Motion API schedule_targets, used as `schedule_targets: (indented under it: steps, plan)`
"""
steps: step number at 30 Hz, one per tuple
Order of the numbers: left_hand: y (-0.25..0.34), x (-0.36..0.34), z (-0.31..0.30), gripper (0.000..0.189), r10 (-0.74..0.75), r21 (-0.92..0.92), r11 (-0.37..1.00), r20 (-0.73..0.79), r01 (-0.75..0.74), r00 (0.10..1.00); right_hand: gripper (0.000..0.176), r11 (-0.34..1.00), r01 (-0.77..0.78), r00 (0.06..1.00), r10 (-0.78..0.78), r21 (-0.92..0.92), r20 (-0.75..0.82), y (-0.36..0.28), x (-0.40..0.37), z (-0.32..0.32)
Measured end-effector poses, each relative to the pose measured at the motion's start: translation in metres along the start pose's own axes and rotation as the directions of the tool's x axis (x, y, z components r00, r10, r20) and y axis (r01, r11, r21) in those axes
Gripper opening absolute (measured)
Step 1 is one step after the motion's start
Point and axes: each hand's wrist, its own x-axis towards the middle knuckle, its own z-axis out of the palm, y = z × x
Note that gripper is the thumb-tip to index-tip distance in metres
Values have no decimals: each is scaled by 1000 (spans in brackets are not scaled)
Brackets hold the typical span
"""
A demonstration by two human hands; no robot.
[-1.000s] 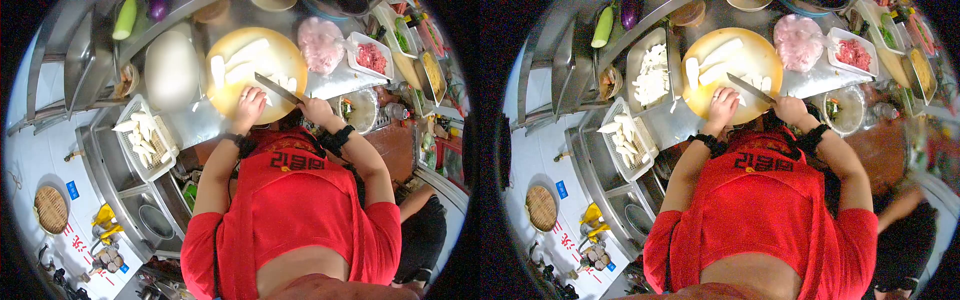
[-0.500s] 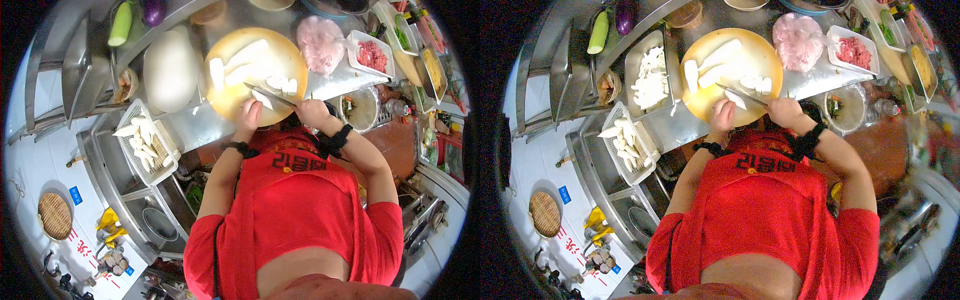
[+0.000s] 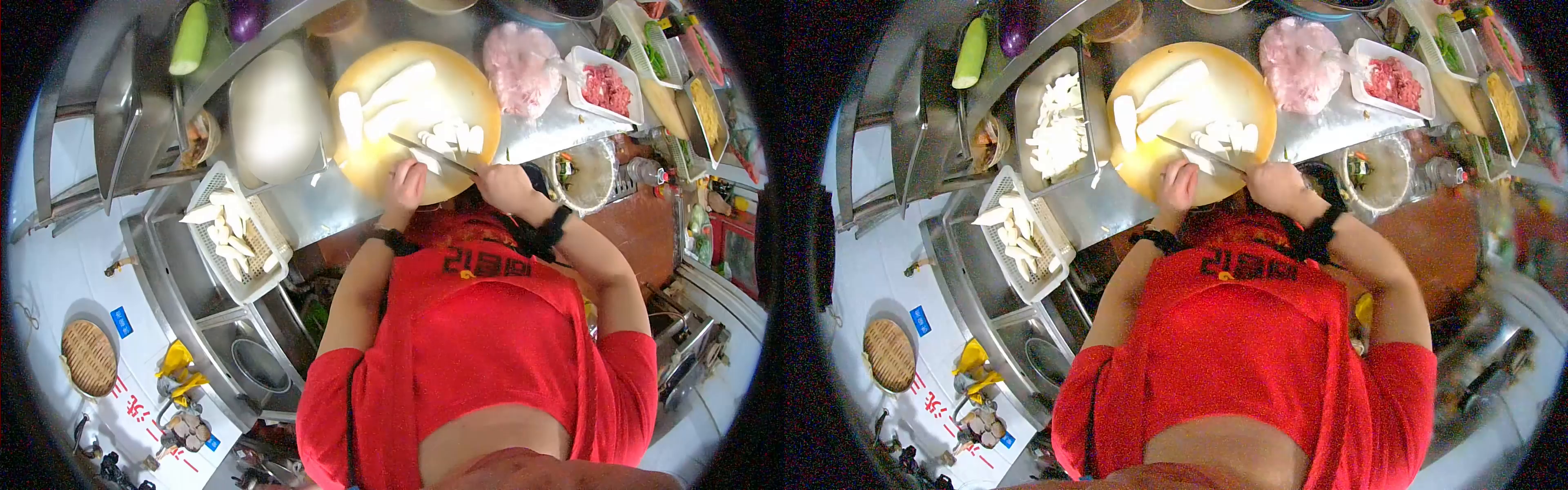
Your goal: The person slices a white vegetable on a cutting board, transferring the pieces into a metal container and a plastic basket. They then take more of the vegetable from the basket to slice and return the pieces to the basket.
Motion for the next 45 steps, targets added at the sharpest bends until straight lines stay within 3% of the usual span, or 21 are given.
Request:
schedule_targets:
  steps: [2, 5, 9, 13, 15, 18, 23, 26, 31, 34, 41, 45]
  plan:
    - [-1, 6, -1, 14, 45, -8, 999, -15, -45, 999, 27, 995, -39, 992, 50, -91, 118, -1, 12, 12]
    - [2, 9, -3, 13, 64, -8, 998, -77, -65, 995, 26, 996, -47, 986, 58, -74, 155, 2, 11, 2]
    - [-2, 4, 3, 13, 53, -21, 998, -81, -55, 995, 24, 999, -20, 993, 25, -47, 112, -2, 0, -23]
    - [-2, 1, 5, 14, 46, -14, 999, -69, -47, 997, 25, 999, 11, 995, -6, -45, 98, 2, 9, 6]
    - [-1, 5, 3, 13, 49, -11, 999, -86, -50, 995, 23, 995, -22, 996, 31, -93, 89, -1, 13, 2]
    - [0, 6, 2, 12, 27, -9, 1000, -51, -27, 998, 24, 1000, 0, 996, 2, -23, 84, 2, 3, -16]
    - [6, 6, -4, 13, 10, -4, 1000, -5, -10, 1000, 25, 1000, 1, 998, 1, -29, 65, 0, 6, 5]
    - [-1, 5, 2, 14, 63, -27, 998, -77, -65, 995, 25, 1000, -6, 998, 8, -29, 61, 3, 10, 2]
    - [0, 3, 2, 14, 39, 8, 999, -51, -39, 998, 22, 1000, 13, 999, -13, -15, 49, 1, 0, -8]
    - [0, 1, 2, 14, 36, 6, 999, -38, -36, 999, 22, 997, -13, 993, 22, -80, 118, 4, 11, 24]
    - [4, 9, -2, 16, -6, -15, 1000, -49, 6, 999, 29, 997, -74, 981, 71, 10, 182, 9, 1, -12]
    - [10, 28, -17, 19, 69, 71, 995, 12, -70, 998, 34, 973, -232, 960, 229, -1, 160, 21, 0, -19]
